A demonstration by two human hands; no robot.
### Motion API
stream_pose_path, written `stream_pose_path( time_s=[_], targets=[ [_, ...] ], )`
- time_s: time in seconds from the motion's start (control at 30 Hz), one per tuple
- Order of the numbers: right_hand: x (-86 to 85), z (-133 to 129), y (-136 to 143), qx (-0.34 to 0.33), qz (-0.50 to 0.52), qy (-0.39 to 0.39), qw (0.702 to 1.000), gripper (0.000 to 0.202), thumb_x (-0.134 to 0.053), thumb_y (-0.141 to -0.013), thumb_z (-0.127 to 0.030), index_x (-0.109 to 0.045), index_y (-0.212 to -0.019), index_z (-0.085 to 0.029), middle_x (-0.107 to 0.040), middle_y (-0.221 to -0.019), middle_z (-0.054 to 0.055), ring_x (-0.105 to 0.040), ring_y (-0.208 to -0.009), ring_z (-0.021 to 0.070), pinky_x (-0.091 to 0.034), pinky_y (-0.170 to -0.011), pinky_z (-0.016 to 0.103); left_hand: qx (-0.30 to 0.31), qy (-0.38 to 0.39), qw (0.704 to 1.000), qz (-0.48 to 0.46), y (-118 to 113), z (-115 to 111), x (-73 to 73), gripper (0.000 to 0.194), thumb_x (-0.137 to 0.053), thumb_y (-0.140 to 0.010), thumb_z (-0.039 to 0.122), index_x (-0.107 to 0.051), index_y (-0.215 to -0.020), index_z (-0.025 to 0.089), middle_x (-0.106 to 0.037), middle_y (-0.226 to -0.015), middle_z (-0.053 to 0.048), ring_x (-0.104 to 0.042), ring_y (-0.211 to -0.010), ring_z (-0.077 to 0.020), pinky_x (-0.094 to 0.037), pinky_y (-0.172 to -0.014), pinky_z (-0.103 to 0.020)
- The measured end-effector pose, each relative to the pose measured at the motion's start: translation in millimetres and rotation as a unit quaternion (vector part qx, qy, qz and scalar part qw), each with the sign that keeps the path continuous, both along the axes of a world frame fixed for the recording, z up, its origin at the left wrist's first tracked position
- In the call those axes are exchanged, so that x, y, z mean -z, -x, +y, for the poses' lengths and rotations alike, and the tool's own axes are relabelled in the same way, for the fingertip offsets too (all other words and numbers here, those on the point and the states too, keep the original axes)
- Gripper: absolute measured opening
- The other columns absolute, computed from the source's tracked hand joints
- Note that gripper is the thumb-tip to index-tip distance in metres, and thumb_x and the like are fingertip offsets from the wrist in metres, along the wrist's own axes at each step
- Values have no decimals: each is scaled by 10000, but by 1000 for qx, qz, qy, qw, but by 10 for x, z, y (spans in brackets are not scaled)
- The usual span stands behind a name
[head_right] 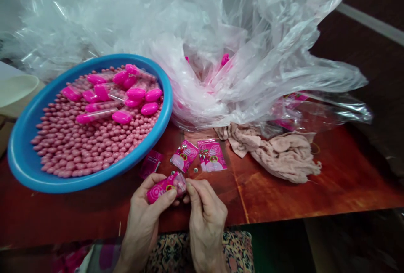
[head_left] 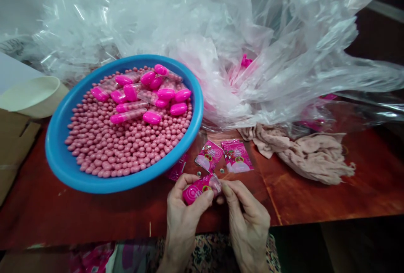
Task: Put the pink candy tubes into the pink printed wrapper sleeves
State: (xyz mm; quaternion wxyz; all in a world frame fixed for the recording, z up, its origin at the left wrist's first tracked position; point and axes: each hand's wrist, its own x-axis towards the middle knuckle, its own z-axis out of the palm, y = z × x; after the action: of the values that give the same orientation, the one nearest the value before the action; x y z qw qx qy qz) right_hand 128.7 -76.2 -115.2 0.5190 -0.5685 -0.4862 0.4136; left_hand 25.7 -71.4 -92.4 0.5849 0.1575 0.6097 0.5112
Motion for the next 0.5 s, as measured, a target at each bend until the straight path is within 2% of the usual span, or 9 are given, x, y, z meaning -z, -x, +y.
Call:
stream_pose_path(
  time_s=[0.2,0.33,0.5],
  targets=[
    [13,11,-3,18,-17,-12,1000,130,-595,-861,-147,-689,-919,-215,-667,-821,11,-639,-741,142,-513,-681,224,12,-6,999,47,-32,9,6,223,-789,-604,232,-688,-786,153,-723,-699,-23,-605,-564,-129,-514,-548,-216],
    [-23,52,-39,21,-29,-23,999,130,-576,-866,-130,-687,-877,-198,-662,-767,11,-643,-673,137,-518,-605,213,56,-20,995,77,-8,10,-12,202,-793,-611,272,-718,-770,171,-752,-746,-32,-655,-665,-151,-516,-642,-195],
    [-103,92,-112,6,-46,-84,995,132,-586,-858,-171,-712,-821,-178,-652,-670,21,-614,-575,138,-499,-516,215,113,-29,981,157,83,-6,23,211,-823,-549,349,-726,-667,204,-748,-654,-4,-675,-614,-162,-516,-575,-158]
  ],
)
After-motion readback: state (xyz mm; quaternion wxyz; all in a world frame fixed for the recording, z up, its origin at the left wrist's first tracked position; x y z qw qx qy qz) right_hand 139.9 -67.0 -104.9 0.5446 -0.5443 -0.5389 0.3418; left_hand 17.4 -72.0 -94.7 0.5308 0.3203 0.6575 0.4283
